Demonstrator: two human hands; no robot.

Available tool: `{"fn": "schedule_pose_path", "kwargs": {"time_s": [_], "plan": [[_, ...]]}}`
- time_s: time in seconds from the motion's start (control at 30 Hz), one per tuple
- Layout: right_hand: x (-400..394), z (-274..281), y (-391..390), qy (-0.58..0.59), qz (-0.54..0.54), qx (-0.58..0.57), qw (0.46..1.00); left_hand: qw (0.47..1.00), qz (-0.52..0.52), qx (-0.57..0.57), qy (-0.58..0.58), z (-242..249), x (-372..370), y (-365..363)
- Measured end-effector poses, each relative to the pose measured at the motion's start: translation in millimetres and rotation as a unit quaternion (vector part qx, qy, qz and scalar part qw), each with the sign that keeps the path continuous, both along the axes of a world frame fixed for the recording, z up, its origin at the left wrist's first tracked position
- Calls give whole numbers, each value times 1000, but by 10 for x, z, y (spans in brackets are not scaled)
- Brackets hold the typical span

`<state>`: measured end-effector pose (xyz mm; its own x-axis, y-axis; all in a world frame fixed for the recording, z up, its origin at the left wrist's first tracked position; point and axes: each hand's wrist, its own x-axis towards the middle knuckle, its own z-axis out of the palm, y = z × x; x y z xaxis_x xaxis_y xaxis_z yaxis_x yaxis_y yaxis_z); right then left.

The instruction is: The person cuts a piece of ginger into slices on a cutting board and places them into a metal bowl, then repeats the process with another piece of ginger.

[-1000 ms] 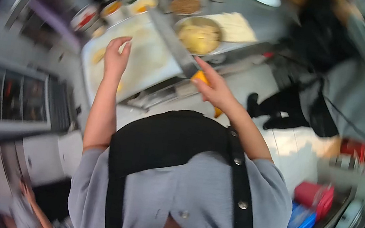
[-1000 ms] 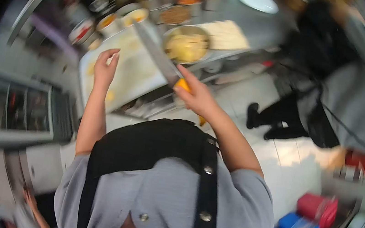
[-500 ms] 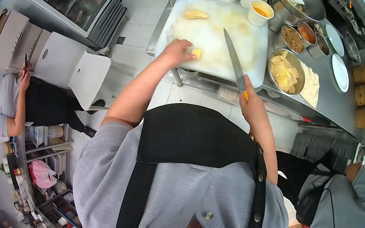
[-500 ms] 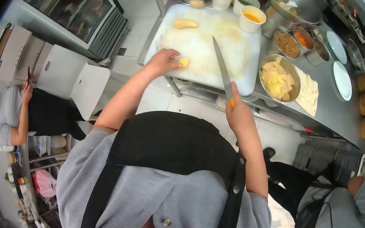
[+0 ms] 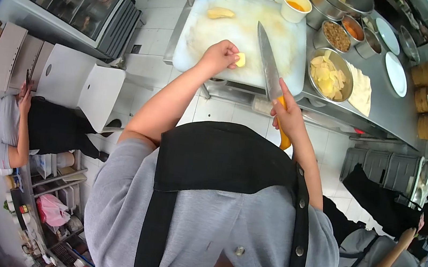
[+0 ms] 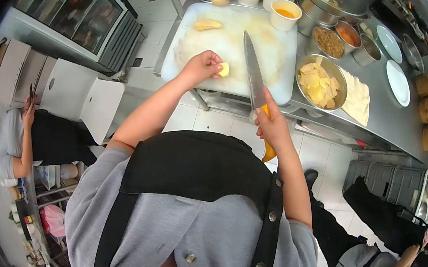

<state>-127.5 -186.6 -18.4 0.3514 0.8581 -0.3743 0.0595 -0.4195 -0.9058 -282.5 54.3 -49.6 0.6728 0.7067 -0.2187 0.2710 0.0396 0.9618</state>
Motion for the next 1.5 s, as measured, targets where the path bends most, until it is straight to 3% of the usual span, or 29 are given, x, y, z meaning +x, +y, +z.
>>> {"fn": "schedule_pose_path", "kwargs": {"time_s": [0.07,0.1,0.17,0.27,0.37,0.47,0.67,0.77,0.97,1.17,1.27,1.5], "plan": [[43,-111,-40,117,-14,18,993,997,-14,61,44,-111,125,-5],[69,-157,-61,175,-20,27,984,977,-14,184,109,-39,139,-84],[102,-188,-82,221,-23,27,975,878,-14,422,227,213,116,-289],[74,-248,-126,273,-25,40,961,853,-36,497,155,12,9,-271],[43,-287,-151,281,-17,41,959,754,-111,630,149,-39,-120,-356],[39,-246,-125,274,-14,31,961,770,-115,597,195,-217,-145,-446],[-35,-248,-112,273,-19,29,961,817,-77,543,179,-236,8,-570],[-92,-270,-142,277,-22,29,960,853,-71,506,108,-85,35,-441],[-108,-256,-149,274,-32,31,961,864,-64,495,64,-54,106,-376],[-99,-302,-168,283,-30,44,958,849,-81,514,89,-135,81,-357],[-96,-331,-170,279,-27,49,959,801,-83,578,130,-172,-25,-453],[-106,-242,-153,246,-23,13,969,767,-139,572,254,-138,-89,-575]]}}
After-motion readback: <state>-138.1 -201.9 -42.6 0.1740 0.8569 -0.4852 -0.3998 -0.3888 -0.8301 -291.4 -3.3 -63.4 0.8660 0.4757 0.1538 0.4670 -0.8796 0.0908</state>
